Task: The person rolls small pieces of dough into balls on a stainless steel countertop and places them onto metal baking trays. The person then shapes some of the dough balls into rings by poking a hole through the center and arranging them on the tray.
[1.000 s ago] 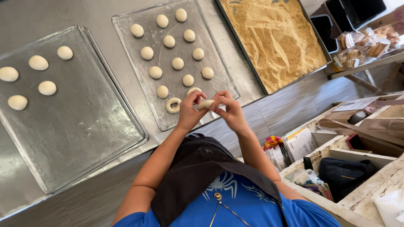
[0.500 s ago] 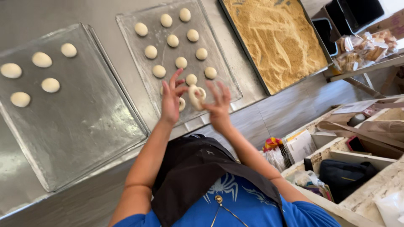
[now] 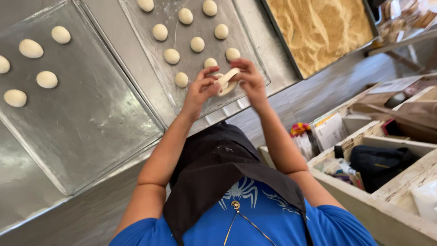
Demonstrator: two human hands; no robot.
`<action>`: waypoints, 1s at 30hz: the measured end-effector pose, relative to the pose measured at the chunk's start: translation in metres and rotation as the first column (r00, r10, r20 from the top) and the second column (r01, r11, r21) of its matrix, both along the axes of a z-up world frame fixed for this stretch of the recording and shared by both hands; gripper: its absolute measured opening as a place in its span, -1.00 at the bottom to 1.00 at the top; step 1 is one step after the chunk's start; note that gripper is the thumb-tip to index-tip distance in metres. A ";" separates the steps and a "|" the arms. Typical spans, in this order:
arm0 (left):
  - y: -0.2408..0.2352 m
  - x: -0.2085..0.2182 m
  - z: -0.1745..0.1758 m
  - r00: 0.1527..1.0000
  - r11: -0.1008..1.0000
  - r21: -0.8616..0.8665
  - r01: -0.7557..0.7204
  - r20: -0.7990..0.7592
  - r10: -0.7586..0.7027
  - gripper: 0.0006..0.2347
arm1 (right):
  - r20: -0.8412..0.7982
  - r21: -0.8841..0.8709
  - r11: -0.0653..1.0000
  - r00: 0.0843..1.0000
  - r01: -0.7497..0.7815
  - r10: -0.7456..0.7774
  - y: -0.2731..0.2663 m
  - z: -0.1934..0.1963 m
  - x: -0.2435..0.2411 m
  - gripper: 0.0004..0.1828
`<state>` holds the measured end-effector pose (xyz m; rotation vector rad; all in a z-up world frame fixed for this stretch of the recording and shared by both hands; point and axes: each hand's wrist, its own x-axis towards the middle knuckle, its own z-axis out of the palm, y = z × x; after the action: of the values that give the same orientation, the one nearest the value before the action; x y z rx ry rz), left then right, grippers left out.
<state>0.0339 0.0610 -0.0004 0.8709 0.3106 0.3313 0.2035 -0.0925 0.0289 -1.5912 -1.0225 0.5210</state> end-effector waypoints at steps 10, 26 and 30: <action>-0.027 0.082 -0.018 0.922 0.782 0.619 0.068 -0.338 0.188 -0.76 | -0.206 -0.289 0.918 0.919 0.272 -0.337 -0.028 -0.020 0.033 -0.66; -0.033 0.115 -0.023 0.690 0.541 0.837 -0.081 -0.345 0.636 -0.79 | 0.537 -0.504 0.863 0.780 -0.010 0.323 0.072 -0.060 0.111 -0.59; -0.031 0.113 -0.030 0.751 0.632 0.660 -0.405 -0.155 0.642 -0.70 | -0.077 -0.300 0.874 0.923 -0.382 0.377 0.063 -0.035 0.118 -0.49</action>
<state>0.1466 0.0304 -0.0302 1.4733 0.8799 0.8625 0.3216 -0.0297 -0.0062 -1.6573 -1.2996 1.0050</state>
